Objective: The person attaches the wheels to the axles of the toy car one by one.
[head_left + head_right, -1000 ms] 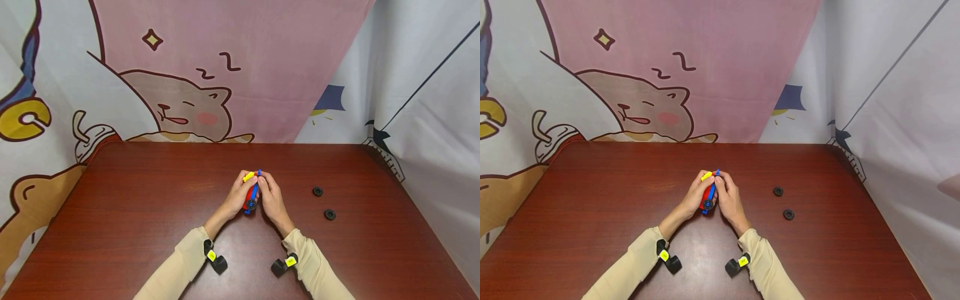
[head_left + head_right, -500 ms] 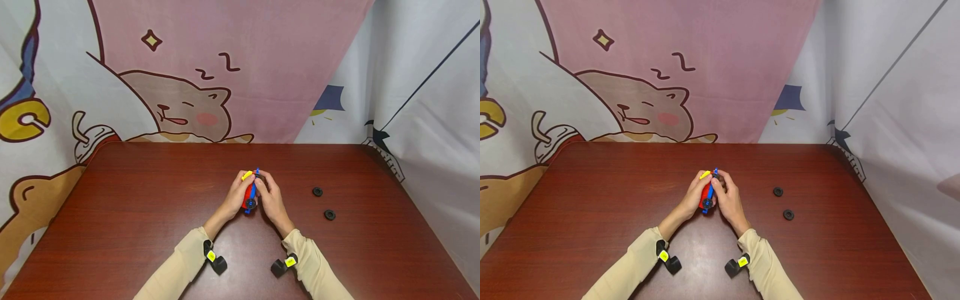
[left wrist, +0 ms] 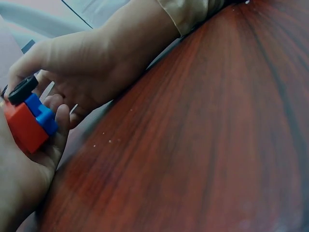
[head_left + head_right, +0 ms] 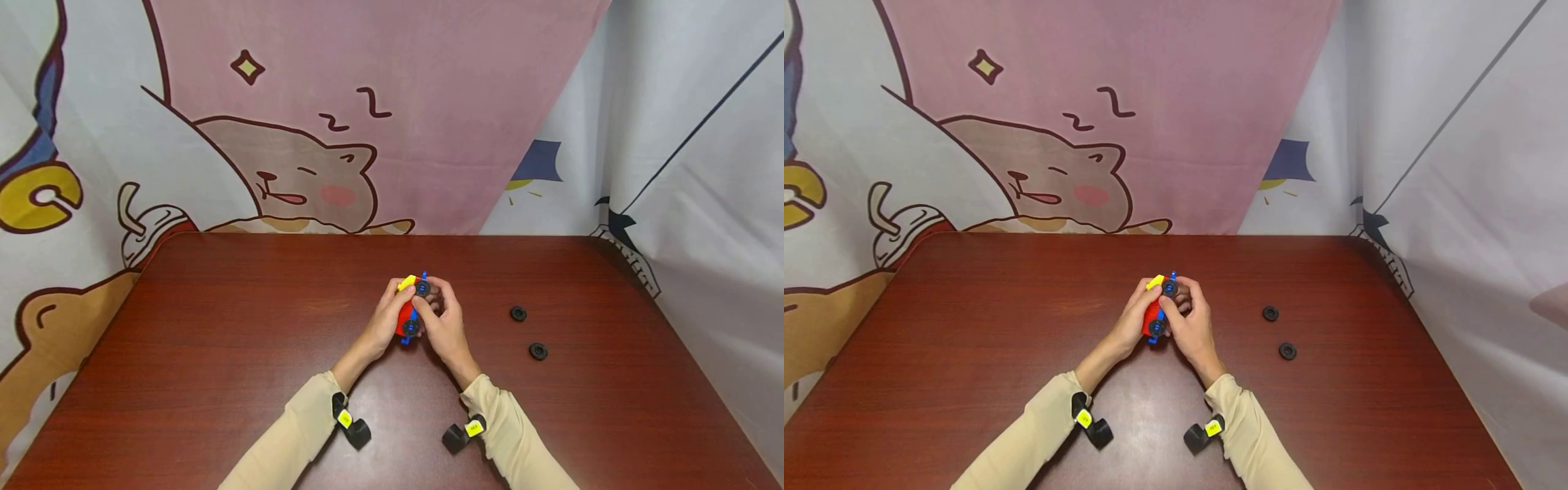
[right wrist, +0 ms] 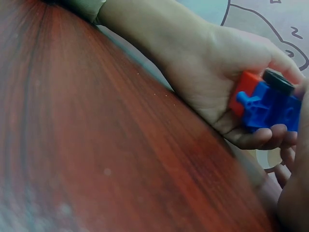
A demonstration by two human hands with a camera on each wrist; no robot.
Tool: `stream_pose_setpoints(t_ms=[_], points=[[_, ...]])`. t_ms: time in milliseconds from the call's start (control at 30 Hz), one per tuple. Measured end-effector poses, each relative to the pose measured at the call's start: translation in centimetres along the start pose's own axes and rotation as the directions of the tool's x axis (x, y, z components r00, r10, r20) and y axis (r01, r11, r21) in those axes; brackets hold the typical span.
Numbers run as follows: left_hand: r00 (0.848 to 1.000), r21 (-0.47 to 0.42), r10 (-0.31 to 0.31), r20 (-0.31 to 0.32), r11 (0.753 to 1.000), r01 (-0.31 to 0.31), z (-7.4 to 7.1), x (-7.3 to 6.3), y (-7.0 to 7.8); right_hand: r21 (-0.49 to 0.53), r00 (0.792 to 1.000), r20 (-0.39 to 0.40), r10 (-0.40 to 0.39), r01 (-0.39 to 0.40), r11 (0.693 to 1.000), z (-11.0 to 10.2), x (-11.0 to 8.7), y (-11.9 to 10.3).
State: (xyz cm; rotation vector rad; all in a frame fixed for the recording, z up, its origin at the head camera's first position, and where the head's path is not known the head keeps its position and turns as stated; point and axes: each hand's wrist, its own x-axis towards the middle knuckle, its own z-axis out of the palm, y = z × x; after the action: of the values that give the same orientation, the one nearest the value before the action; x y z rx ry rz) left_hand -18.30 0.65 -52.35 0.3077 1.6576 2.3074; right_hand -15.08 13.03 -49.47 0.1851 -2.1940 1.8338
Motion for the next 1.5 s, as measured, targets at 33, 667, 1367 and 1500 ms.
stream_pose_setpoints(t_ms=[33,667,1367,1500], points=[[1.0,0.002,0.002,0.011,1.0,-0.002,0.0,0.0,0.0,0.005,1.0,-0.02,0.004,-0.004,1.0,0.0,0.0,0.0],[0.999,0.059,0.026,0.04,0.998,-0.028,0.1,0.0,-0.1,0.085,0.99,-0.143,0.024,-0.012,0.996,-0.2,0.6,3.4],[0.994,-0.006,0.056,-0.095,0.998,-0.057,0.3,0.3,-0.2,0.138,0.99,-0.14,0.0,0.02,0.99,0.0,0.3,1.2],[0.991,-0.008,0.061,-0.117,0.998,-0.063,0.4,0.3,-0.2,0.165,0.992,-0.124,0.027,-0.006,0.986,0.0,0.8,3.0]])
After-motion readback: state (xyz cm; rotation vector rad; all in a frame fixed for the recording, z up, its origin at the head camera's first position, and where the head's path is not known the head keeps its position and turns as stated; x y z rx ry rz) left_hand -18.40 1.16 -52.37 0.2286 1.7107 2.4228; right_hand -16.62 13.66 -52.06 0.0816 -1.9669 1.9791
